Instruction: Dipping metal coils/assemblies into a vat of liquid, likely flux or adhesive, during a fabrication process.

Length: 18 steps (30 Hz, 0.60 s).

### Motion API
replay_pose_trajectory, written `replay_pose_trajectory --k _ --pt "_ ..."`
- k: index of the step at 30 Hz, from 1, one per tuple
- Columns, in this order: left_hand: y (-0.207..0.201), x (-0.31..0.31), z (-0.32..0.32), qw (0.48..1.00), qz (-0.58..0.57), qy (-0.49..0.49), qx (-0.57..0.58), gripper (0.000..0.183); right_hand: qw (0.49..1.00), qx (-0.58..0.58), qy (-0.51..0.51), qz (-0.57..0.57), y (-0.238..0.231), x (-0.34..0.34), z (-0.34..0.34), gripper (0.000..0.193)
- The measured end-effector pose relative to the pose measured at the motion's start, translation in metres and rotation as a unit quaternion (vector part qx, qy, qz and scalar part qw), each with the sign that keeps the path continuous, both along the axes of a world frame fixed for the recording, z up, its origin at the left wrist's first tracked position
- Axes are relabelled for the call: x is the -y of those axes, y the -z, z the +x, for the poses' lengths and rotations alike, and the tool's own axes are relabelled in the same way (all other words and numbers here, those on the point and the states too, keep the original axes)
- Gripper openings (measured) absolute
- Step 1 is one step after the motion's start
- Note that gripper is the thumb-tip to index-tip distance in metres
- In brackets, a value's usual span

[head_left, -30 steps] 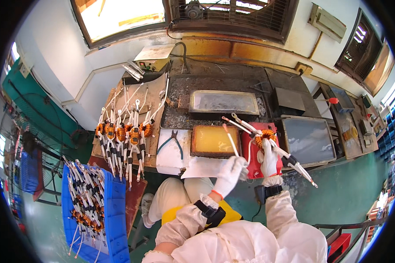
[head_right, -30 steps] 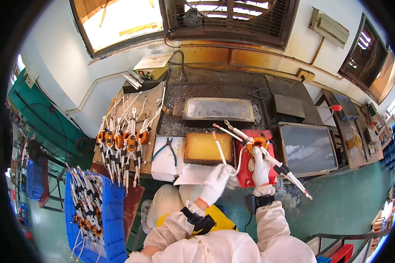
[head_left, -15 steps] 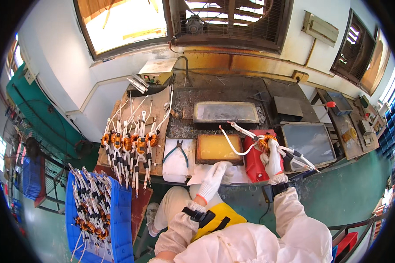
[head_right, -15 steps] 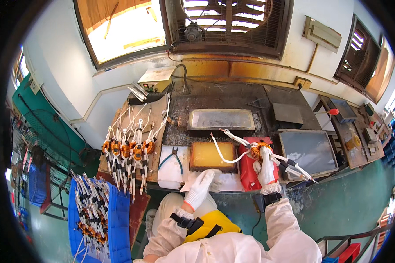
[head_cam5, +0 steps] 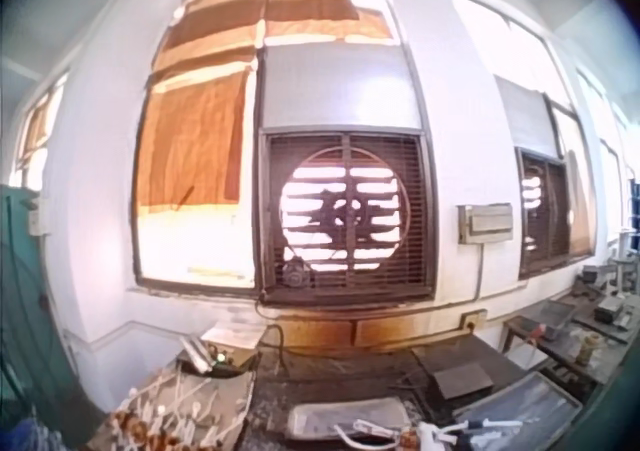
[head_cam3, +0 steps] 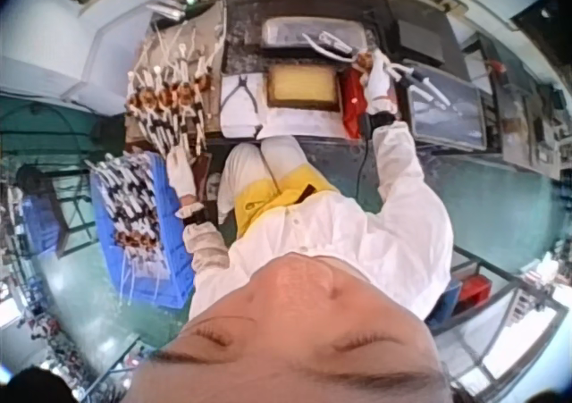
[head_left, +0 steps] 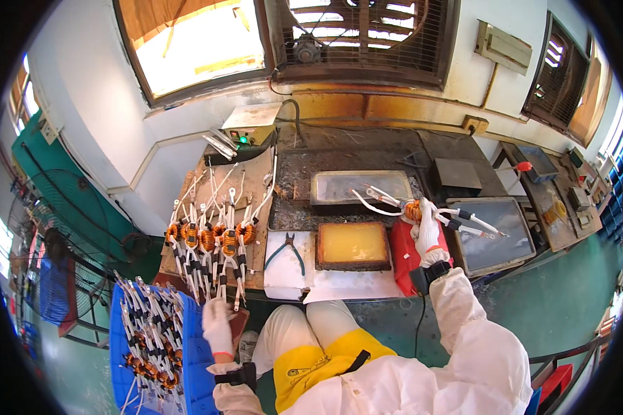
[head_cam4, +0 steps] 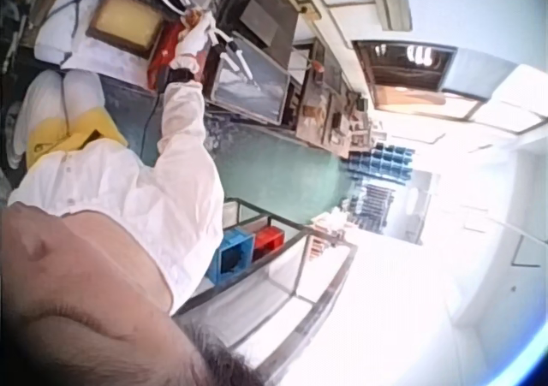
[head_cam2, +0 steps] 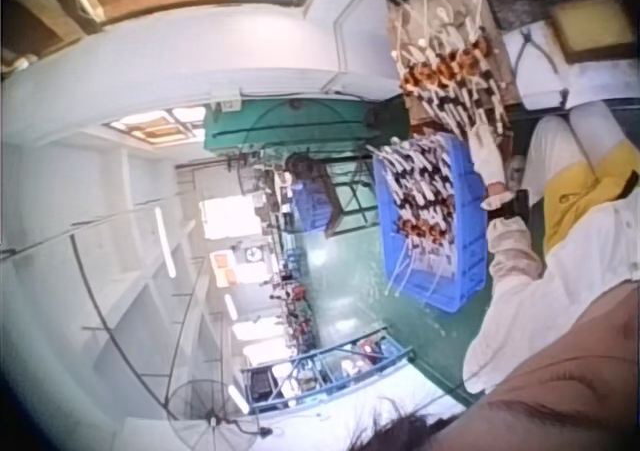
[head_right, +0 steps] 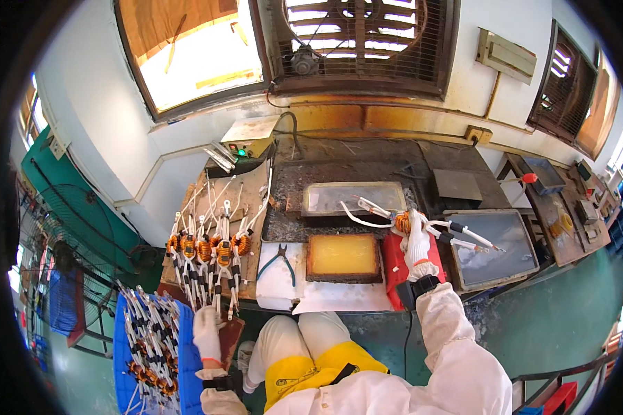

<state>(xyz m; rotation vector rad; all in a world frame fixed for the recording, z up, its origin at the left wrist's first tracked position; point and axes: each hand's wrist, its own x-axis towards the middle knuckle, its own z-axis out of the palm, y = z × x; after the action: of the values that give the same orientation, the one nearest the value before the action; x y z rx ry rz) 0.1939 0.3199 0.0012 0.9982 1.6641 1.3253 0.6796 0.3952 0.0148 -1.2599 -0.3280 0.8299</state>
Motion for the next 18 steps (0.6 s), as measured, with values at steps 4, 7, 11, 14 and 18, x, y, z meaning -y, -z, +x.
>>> replay_pose_trajectory --k 4,7,11,14,18 --pt "0.02 -0.001 -0.069 0.91 0.106 -0.144 -0.373 0.022 1.0 -0.017 0.021 -0.009 -0.006 -0.009 -0.003 0.032" --pt "0.025 0.001 -0.106 0.895 -0.024 -0.15 -0.42 0.028 1.0 -0.014 0.026 0.003 -0.006 -0.017 -0.005 0.033" --pt "0.04 -0.004 -0.124 0.924 -0.091 -0.121 -0.352 0.036 0.999 -0.007 0.031 0.024 0.0 -0.025 0.001 0.047" --pt "0.033 -0.013 -0.13 0.906 -0.174 -0.124 -0.366 0.043 1.0 -0.012 0.019 0.015 0.001 -0.025 0.004 0.047" --pt "0.043 -0.015 -0.145 0.916 -0.153 -0.125 -0.349 0.05 0.999 -0.017 0.021 0.02 0.007 -0.032 0.005 0.047"
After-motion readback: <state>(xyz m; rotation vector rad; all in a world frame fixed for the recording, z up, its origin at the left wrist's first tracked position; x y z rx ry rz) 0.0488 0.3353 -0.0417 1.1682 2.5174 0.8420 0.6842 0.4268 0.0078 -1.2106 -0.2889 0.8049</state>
